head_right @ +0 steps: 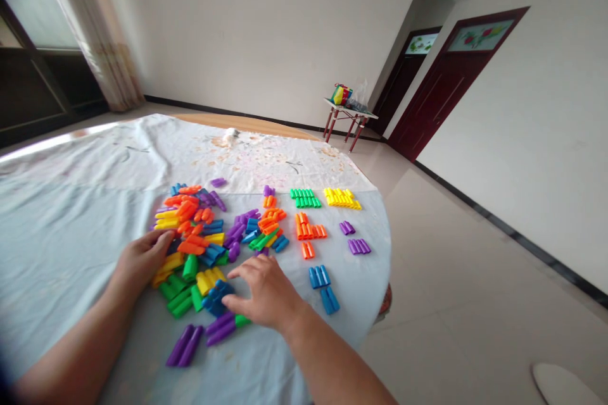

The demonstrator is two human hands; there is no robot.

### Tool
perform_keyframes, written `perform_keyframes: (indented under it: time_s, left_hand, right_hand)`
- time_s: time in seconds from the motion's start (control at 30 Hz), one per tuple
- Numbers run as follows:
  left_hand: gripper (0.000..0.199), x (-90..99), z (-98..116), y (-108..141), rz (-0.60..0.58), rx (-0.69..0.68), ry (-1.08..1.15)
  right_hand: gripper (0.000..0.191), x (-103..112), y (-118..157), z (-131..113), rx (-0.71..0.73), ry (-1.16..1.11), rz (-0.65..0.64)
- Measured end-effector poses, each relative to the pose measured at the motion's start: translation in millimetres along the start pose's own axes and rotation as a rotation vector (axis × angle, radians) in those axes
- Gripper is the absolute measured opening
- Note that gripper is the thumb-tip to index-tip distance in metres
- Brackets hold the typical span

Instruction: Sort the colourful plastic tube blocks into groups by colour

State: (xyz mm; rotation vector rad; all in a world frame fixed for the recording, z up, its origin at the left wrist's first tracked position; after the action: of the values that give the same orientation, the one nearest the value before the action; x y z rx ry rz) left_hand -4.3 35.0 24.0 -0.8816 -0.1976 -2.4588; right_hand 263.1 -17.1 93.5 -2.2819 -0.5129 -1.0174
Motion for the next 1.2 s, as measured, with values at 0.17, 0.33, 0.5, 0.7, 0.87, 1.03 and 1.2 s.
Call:
perform_keyframes:
  time_s: [0.17, 0.33, 0.5, 0.7, 0.87, 1.03, 1.2]
  left_hand:
    - [0.049, -2.2, -4, -4, 0.034, 0.008, -0.003]
    - [0.048, -3.7, -11, -9, 0.039, 0.022, -0.007]
    - [0.047, -4.6, -14, -13, 0.037, 0.023, -0.01]
    - [0.046, -5.0, -16, -15, 0.035, 0.02, -0.02]
    - [0.046, -4.0, -14, -15, 0.03, 0.03, -0.035]
    - [0.047, -0.2, -7, -11, 0.025, 0.036, -0.061]
    - [0.048, 1.3, -3, -11, 0.013, 0.05, -0.093]
  right_hand:
    - [0.038, -18, -7, -6, 0.01, 0.048, -0.035]
    - [0.041, -23, -7, -1, -0.011, 0.055, -0.047]
    - [0.024, -8, -9, 1, -0.027, 0.0, 0.051]
    - [0.018, 11, -9, 21, -0.156, 0.01, 0.162]
    - [0.016, 3, -3, 36, -0.194, 0.103, 0.123]
    - [0.017, 20, 1, 41, -0.183, 0.097, 0.213]
    - [0.019, 67, 9, 72, -0.223, 0.184, 0.368]
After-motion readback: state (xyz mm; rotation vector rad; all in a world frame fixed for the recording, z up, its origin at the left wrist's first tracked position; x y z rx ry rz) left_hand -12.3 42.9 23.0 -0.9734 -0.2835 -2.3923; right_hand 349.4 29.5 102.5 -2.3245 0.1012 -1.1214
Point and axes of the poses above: each hand's wrist, its own y-axis away from the middle knuckle, its own x-axis out of the back of the hand, z = x × y, the point moved 5 cm from there along -y, towards the middle knuckle, and after that the axes turned 7 degrees about z, right-handed, at the moved point
